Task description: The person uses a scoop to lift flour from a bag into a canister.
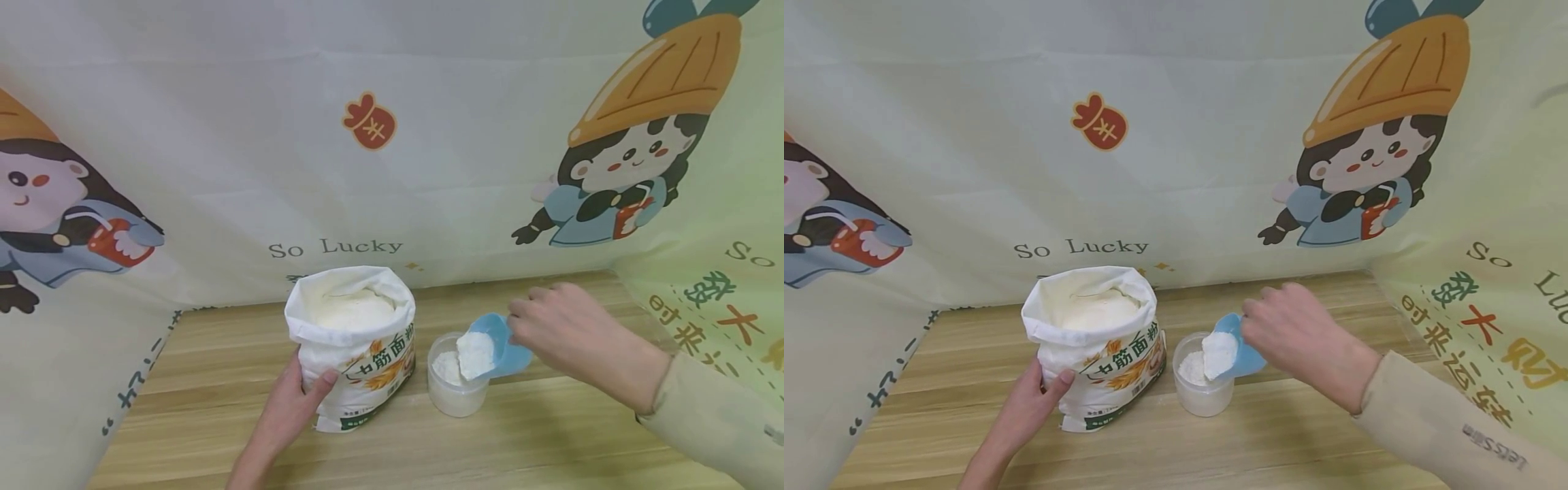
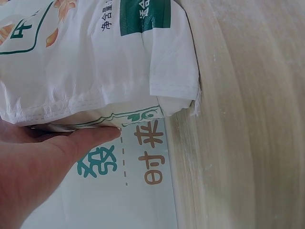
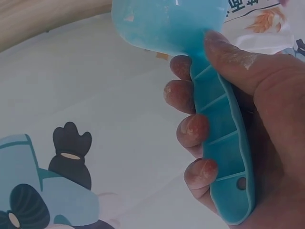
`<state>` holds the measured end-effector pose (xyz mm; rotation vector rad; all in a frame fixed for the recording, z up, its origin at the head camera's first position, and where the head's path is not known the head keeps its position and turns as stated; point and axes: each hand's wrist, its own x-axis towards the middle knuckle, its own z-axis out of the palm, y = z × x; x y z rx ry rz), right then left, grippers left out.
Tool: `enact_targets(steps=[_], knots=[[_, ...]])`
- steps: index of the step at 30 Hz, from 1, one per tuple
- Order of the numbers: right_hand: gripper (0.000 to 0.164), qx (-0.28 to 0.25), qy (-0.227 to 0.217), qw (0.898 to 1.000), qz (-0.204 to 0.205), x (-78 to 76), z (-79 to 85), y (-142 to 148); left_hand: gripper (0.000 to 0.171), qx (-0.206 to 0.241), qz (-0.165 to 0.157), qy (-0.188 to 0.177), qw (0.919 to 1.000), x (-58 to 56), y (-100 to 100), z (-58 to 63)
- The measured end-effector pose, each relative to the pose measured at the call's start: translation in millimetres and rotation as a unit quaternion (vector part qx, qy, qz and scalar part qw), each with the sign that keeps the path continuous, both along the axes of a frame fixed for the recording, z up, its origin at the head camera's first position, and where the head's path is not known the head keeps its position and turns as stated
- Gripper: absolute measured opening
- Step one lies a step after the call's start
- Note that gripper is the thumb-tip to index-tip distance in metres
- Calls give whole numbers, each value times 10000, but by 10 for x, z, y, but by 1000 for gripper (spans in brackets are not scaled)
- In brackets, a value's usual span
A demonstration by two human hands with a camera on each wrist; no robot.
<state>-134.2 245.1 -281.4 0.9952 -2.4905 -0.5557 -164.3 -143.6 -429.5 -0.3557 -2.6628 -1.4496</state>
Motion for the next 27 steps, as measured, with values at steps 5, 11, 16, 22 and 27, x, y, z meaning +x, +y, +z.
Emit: enact_targets(steps=[5,11,16,22,27], knots=[[35,188,87,9998,68,-17,25,-73,65,17,5,-41,10000,-6,-2,-5],[33,354,110,9993,51,-31,43,-137,65,70,-24,-5,10000,1,-7,-10],[30,460,59,9989,-38,-25,68,-193,65,73,-38,19,10000,-1,-8,-10],[29,552,53,9984,-94,-19,91,-245,64,116,-52,4,9999,1,-3,-3],[29,552,41,9984,-108,-20,92,-250,63,133,-36,-31,9999,5,0,3]])
